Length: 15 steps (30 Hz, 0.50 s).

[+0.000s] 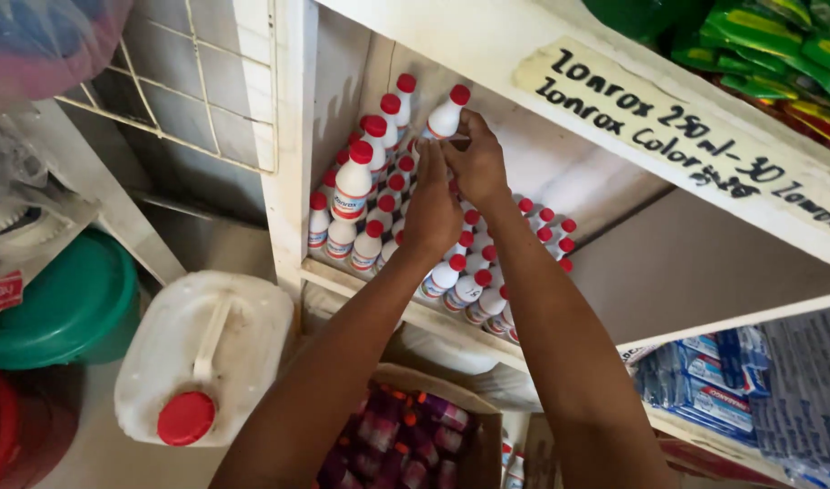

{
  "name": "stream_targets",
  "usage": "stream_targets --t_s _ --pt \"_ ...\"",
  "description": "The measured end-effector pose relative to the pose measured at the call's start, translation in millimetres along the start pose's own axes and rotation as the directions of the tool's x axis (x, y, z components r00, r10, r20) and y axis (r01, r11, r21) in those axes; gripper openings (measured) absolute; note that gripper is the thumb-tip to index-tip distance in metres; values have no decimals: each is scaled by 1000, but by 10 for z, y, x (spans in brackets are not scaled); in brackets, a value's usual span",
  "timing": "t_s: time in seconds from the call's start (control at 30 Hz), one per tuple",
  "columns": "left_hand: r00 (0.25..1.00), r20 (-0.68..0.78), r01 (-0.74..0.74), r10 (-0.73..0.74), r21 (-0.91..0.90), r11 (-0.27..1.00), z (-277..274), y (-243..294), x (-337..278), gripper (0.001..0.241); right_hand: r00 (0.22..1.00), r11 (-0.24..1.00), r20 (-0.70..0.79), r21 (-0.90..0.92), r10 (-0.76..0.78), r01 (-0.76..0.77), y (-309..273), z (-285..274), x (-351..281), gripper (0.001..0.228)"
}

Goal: Stocking bottles of bleach from a cardboard box onto a low retail shelf.

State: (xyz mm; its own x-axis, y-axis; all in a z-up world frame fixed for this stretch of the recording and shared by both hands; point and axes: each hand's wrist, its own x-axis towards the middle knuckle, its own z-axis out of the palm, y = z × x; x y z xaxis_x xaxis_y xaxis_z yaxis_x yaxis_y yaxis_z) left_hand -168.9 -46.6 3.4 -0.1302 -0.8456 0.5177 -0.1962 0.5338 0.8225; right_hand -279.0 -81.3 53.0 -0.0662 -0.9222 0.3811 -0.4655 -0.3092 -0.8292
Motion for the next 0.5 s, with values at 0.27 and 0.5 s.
stream_targets --t_s 0.27,0.5 --pt "999 39 -14 15 -21 1000 102 -209 139 77 997 992 -53 -116 -53 47 145 99 176 47" --pt "998 55 11 -9 -40 999 118 -317 214 83 997 992 -69 -121 -30 21 174 198 229 48"
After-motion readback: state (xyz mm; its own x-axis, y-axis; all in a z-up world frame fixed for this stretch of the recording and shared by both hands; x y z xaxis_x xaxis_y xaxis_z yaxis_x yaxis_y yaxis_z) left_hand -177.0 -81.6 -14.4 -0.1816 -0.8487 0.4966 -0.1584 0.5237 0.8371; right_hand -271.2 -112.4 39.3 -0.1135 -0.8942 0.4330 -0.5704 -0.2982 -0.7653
